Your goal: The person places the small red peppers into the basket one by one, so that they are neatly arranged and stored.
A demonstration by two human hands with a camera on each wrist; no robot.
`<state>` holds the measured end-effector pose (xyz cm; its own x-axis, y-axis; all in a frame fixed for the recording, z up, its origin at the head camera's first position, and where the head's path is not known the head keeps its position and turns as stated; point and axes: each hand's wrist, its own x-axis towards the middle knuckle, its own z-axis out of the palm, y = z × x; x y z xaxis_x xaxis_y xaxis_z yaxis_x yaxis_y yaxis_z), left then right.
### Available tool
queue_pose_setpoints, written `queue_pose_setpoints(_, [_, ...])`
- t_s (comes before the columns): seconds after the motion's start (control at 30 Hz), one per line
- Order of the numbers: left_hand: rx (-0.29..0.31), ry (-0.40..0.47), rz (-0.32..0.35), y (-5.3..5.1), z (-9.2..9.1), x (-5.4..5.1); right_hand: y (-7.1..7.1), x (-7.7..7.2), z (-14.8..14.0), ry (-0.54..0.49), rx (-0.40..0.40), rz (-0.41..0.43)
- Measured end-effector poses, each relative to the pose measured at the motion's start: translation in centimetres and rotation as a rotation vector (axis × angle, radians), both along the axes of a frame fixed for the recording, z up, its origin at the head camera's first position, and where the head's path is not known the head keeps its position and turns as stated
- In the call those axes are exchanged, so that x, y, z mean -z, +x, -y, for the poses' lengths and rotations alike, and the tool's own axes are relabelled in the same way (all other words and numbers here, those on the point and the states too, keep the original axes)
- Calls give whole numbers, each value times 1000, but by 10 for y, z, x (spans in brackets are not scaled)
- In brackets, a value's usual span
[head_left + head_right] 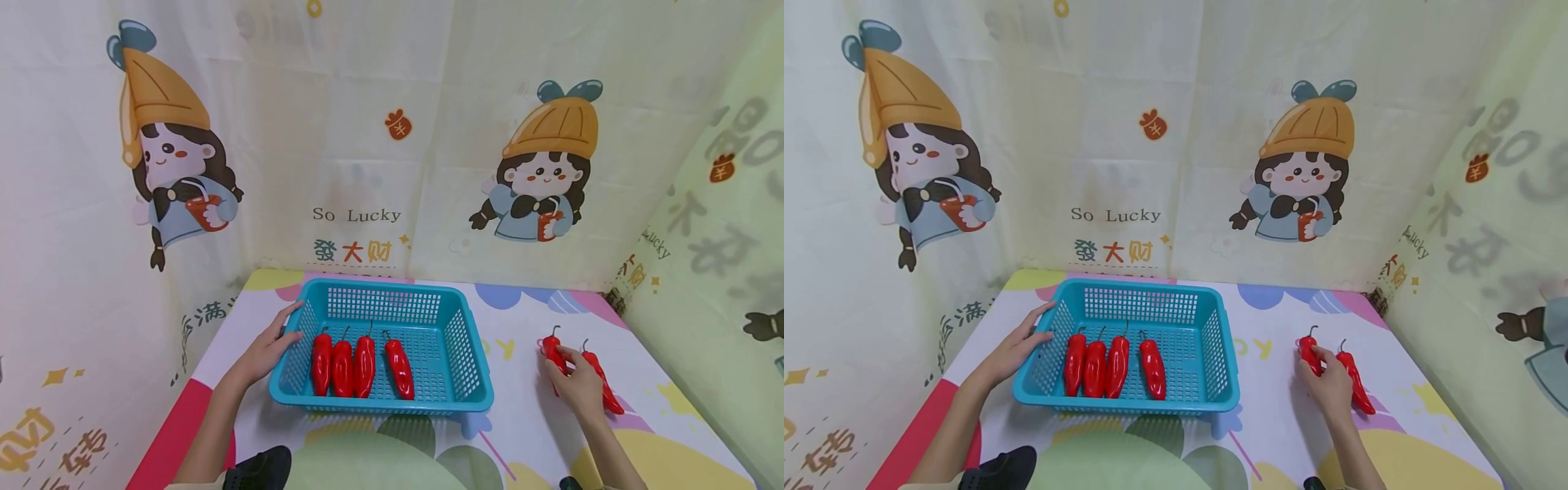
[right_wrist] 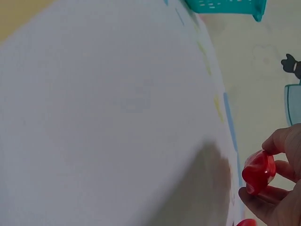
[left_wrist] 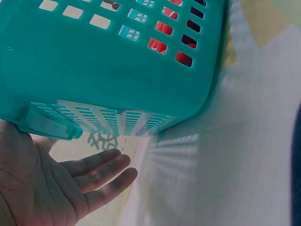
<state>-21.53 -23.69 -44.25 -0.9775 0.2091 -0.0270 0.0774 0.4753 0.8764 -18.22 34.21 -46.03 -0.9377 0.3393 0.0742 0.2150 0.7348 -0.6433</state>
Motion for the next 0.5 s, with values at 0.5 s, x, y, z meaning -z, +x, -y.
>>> queue_pose_setpoints(0.5, [1,8,0,-2,1,2,-3,-15,21,-75,-13,-19])
